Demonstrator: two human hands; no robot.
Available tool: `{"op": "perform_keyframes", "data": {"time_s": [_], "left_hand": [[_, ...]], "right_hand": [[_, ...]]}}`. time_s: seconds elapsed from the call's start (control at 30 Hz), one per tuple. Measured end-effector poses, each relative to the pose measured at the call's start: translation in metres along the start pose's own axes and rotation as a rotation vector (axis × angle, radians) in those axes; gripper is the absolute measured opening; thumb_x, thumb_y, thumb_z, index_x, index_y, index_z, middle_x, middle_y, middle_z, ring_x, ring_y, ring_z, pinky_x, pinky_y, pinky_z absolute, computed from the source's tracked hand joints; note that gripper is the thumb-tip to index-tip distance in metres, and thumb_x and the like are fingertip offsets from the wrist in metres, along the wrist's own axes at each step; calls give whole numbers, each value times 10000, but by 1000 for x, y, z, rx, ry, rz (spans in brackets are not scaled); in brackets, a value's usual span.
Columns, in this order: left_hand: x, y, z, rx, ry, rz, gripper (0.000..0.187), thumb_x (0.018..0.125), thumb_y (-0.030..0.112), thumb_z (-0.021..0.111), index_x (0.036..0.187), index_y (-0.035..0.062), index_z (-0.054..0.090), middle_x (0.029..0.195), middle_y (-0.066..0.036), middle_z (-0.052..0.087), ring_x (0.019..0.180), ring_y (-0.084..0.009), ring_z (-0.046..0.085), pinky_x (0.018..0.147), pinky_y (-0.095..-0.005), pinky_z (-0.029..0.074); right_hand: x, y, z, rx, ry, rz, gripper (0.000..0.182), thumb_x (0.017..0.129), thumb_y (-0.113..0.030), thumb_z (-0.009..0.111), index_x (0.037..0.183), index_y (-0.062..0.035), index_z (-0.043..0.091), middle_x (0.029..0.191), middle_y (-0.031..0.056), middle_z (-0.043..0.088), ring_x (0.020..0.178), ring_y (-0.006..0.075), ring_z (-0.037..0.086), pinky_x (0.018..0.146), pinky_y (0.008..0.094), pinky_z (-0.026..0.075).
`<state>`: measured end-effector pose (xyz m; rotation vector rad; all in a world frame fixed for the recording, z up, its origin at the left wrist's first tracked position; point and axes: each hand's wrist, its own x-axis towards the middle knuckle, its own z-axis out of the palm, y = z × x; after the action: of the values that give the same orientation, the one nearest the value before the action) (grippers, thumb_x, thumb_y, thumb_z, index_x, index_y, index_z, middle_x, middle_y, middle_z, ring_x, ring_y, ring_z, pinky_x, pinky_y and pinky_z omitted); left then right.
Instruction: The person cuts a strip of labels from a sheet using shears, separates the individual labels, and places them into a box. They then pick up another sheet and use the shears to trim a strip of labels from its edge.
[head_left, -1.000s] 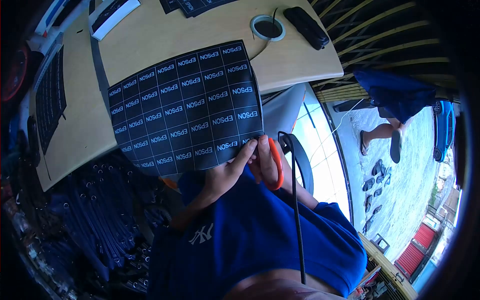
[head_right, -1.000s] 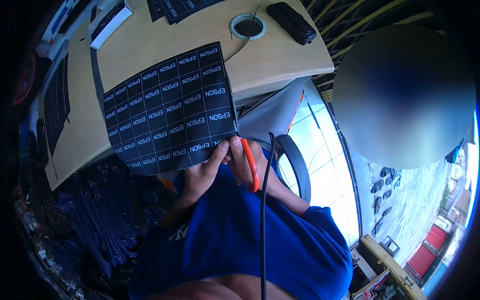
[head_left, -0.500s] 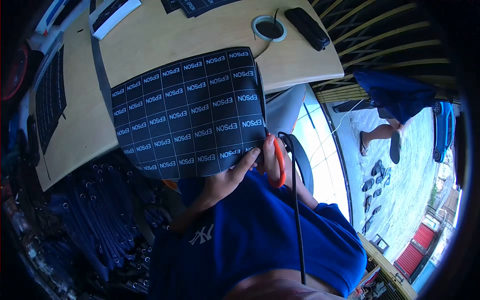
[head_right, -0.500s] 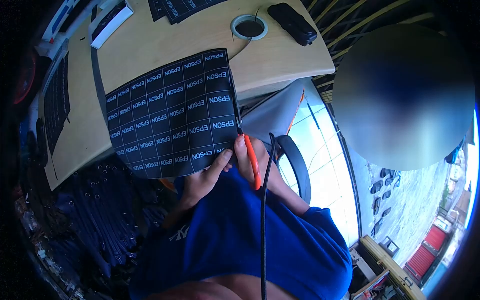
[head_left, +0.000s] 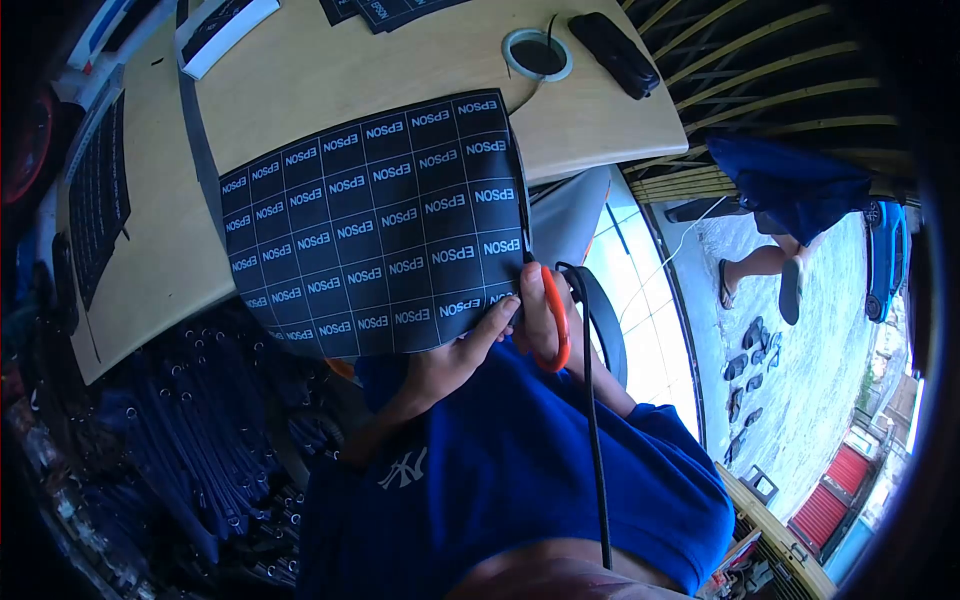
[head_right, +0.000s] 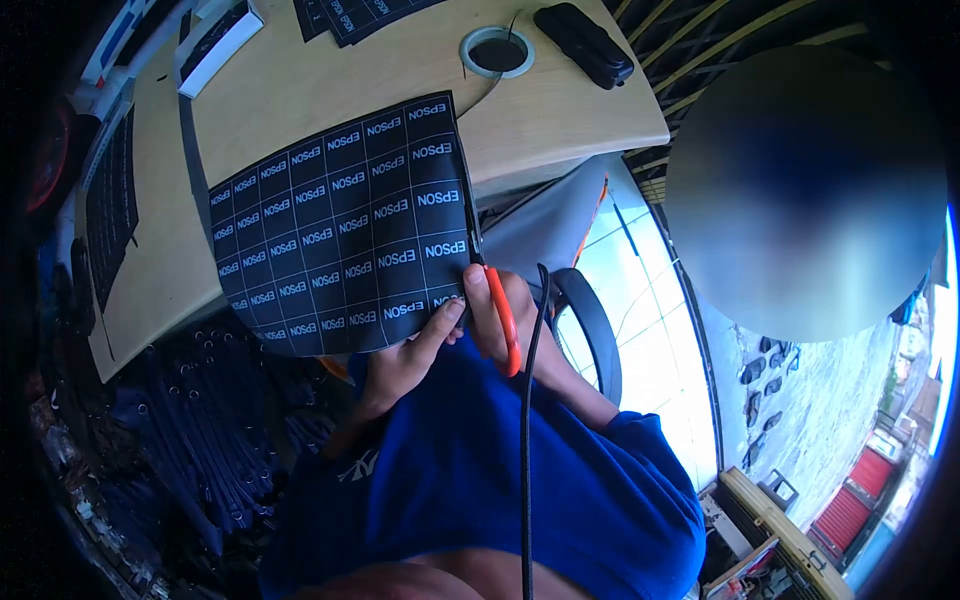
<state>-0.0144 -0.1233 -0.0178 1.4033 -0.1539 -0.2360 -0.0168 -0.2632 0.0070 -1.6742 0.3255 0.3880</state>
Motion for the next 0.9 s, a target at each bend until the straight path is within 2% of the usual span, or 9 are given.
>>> {"op": "perform_keyframes", "data": {"time_s": [0.2,0.33,0.47,0.57,0.67,0.73,0.9], "left_hand": [[0,0,0,-8,10,2,165,800,83,659,921,-15,605,753,-83,641,622,-121,635,535,-204,513],[-3,2,1,4,-8,51,163,801,79,658,916,-19,599,751,-79,641,631,-119,638,541,-198,511],[-4,5,1,-26,-40,19,168,801,73,656,921,-25,592,751,-77,641,639,-118,640,544,-195,511],[-5,4,0,24,-65,56,163,804,73,652,919,-24,588,747,-74,639,637,-119,639,544,-194,509],[-5,7,1,-10,-81,31,155,809,77,648,915,-18,587,738,-70,636,636,-119,639,544,-193,508],[-6,3,-2,108,-75,93,153,809,77,647,915,-17,587,735,-71,635,635,-121,640,544,-193,510],[-3,3,-2,32,-88,78,160,810,82,647,925,-16,593,736,-74,637,629,-120,641,542,-192,512]], "right_hand": [[0,2,2,43,-44,-22,630,924,-522,248,626,-17,476,435,35,443,383,122,464,371,250,346],[1,5,5,9,50,-37,601,935,-493,242,684,-5,488,475,44,460,419,129,475,400,255,356],[0,-4,3,-29,117,-65,582,941,-471,243,721,8,488,517,53,482,454,133,487,433,259,370],[4,1,3,-50,137,-146,585,941,-470,245,712,10,488,508,53,483,446,133,489,425,260,370],[5,-2,0,-4,87,-89,595,939,-474,244,708,15,492,499,55,486,438,136,494,417,263,370],[4,-4,0,-16,100,-99,601,937,-478,242,706,17,494,492,55,485,434,137,494,413,261,368],[5,2,-2,-13,93,-101,610,933,-488,247,706,21,495,475,50,475,428,140,494,406,258,361]]}}
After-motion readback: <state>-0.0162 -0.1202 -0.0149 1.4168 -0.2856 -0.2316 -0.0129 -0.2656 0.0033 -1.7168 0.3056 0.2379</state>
